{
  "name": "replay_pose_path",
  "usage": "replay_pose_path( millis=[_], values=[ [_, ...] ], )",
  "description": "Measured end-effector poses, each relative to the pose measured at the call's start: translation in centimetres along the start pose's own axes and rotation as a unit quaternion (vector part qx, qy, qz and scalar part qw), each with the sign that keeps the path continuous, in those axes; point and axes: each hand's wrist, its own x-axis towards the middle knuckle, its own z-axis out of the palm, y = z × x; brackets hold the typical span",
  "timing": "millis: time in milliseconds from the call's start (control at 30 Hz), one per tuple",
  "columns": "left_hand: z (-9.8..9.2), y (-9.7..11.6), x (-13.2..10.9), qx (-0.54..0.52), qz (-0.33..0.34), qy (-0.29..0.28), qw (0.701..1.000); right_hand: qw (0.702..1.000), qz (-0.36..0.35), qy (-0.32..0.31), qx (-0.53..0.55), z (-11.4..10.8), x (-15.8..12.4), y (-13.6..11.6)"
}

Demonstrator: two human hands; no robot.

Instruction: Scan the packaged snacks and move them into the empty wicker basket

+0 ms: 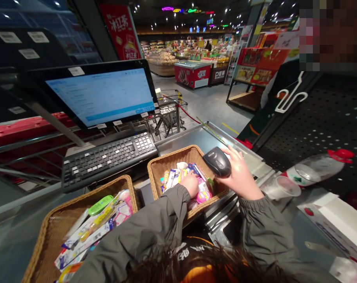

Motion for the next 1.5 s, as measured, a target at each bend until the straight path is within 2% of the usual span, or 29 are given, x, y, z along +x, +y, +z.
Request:
replay_pose_path(
  millis=[167, 400, 467, 567, 700, 900, 1233, 1500],
  values=[
    [-4.2, -0.9, 0.1, -0.019, -0.033, 0.014, 0.999, 1.0, -0.002, 0.016, -0.003, -0.2, -0.1, 0.0],
    [-12.7, -3.4, -2.4, -0.001, -0.055, 0.158, 0.986, 0.998, -0.012, 0.062, 0.016, 0.1, 0.1, -0.3],
    [-14.6, -4.4, -3.4, 0.008, -0.072, 0.197, 0.978, 0.996, -0.026, 0.079, 0.017, 0.2, 0.3, -0.6],
    [-16.4, -5.8, -4.7, 0.018, -0.092, 0.249, 0.964, 0.995, -0.056, 0.086, 0.015, 0.3, 0.4, -1.5],
    [-17.8, -7.3, -6.4, 0.012, -0.13, 0.289, 0.948, 0.994, -0.079, 0.074, 0.011, 0.6, 0.3, -2.8],
    [-19.1, -8.5, -8.8, -0.007, -0.18, 0.308, 0.934, 0.992, -0.11, 0.055, 0.006, 0.9, 0.1, -5.2],
    [-19.6, -10.1, -14.9, -0.026, -0.222, 0.338, 0.914, 0.986, -0.162, 0.031, 0.003, 1.6, 0.0, -9.9],
    [-19.6, -10.5, -18.1, -0.025, -0.214, 0.363, 0.907, 0.979, -0.205, 0.015, 0.01, 1.5, 0.0, -14.5]
  ],
)
